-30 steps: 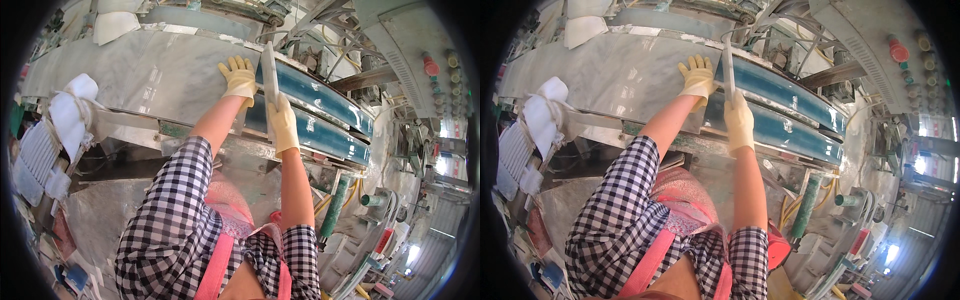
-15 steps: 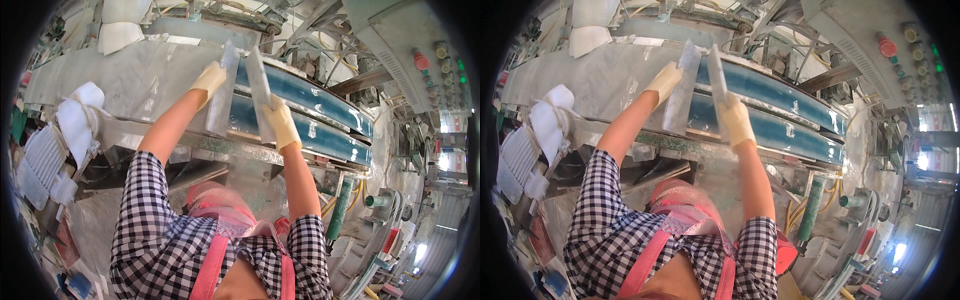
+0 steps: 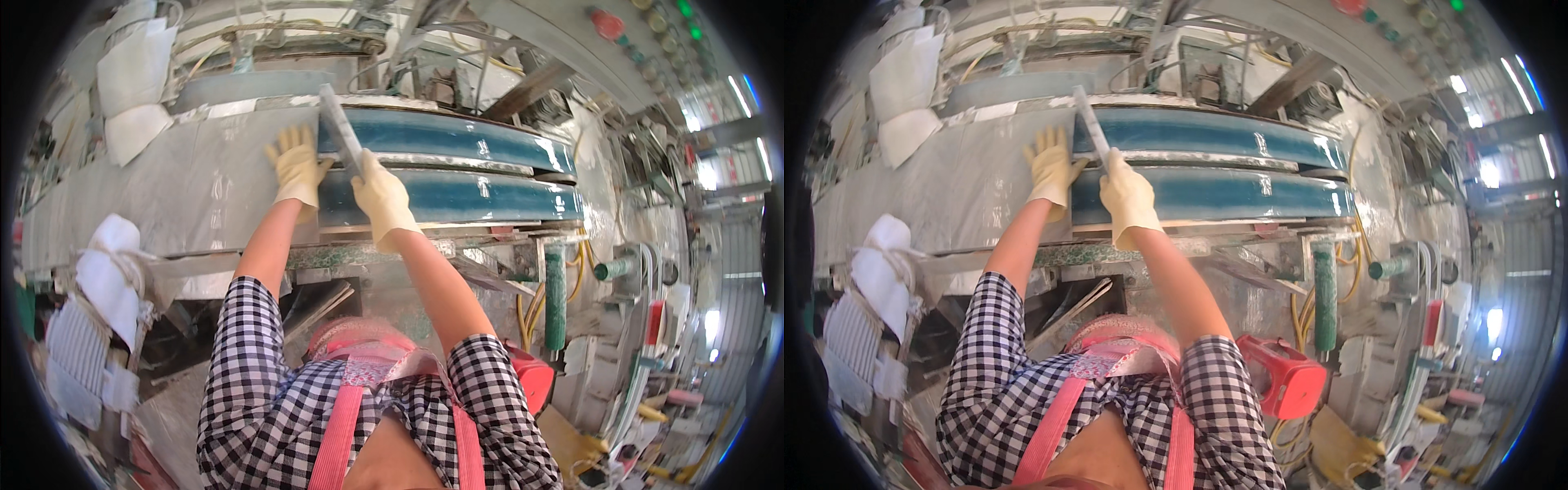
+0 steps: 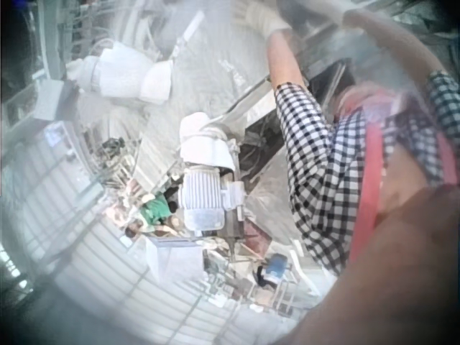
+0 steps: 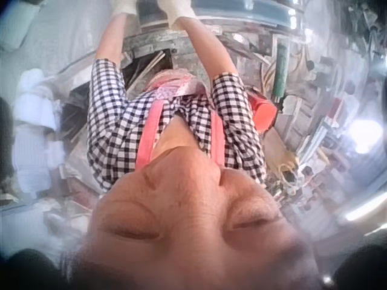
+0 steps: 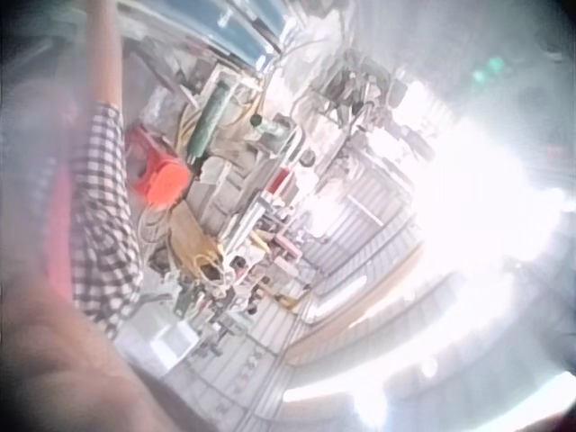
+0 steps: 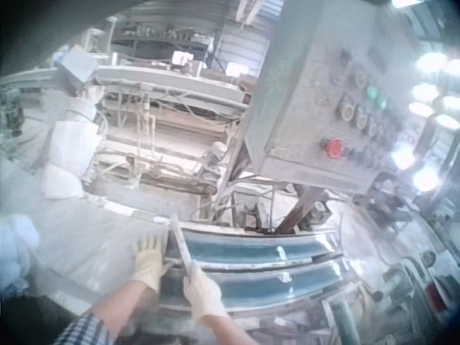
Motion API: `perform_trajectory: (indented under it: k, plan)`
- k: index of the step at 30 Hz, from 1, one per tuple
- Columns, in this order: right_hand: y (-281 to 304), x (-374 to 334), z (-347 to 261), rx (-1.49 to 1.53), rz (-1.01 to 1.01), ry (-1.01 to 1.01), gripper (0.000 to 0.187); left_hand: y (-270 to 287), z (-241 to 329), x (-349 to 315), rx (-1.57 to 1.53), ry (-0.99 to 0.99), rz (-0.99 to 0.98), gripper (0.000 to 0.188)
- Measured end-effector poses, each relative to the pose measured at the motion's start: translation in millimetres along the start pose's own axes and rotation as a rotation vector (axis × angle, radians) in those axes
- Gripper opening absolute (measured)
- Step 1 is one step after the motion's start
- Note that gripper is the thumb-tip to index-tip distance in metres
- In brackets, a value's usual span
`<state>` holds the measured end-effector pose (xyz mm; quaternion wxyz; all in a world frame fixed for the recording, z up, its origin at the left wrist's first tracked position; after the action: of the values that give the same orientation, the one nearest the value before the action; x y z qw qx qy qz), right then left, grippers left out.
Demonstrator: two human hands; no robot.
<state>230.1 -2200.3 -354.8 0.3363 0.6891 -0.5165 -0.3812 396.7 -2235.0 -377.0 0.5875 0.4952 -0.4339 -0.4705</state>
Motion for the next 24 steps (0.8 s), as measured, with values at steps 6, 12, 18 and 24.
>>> perform_trajectory:
  k: [6,12,18,24]
  plan:
    - [1.3,-2.3,7.5,0.068,0.060,0.000,0.055,-23.8,-6.1,8.6,0.019,0.151,-0.262,0.099]
    - [2.7,-4.4,12.8,0.076,0.038,0.018,0.060,-7.7,-19.5,23.0,-0.180,0.152,-0.258,0.080]
    - [-2.7,1.2,5.4,0.023,-0.048,0.119,0.055,8.4,-87.3,14.4,-0.974,0.214,-0.234,0.044]
    - [8.9,-2.8,8.2,0.090,0.117,0.157,0.060,-12.6,-18.4,-12.4,-1.342,0.183,-0.187,0.033]
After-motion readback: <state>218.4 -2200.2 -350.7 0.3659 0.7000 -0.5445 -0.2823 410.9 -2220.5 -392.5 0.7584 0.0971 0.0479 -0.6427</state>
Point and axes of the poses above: each hand's wrist, its own x-axis towards the middle knuckle, its own y-axis out of the back of the hand, z = x × y, the point moved 7 cm from there along x, towards the middle knuckle
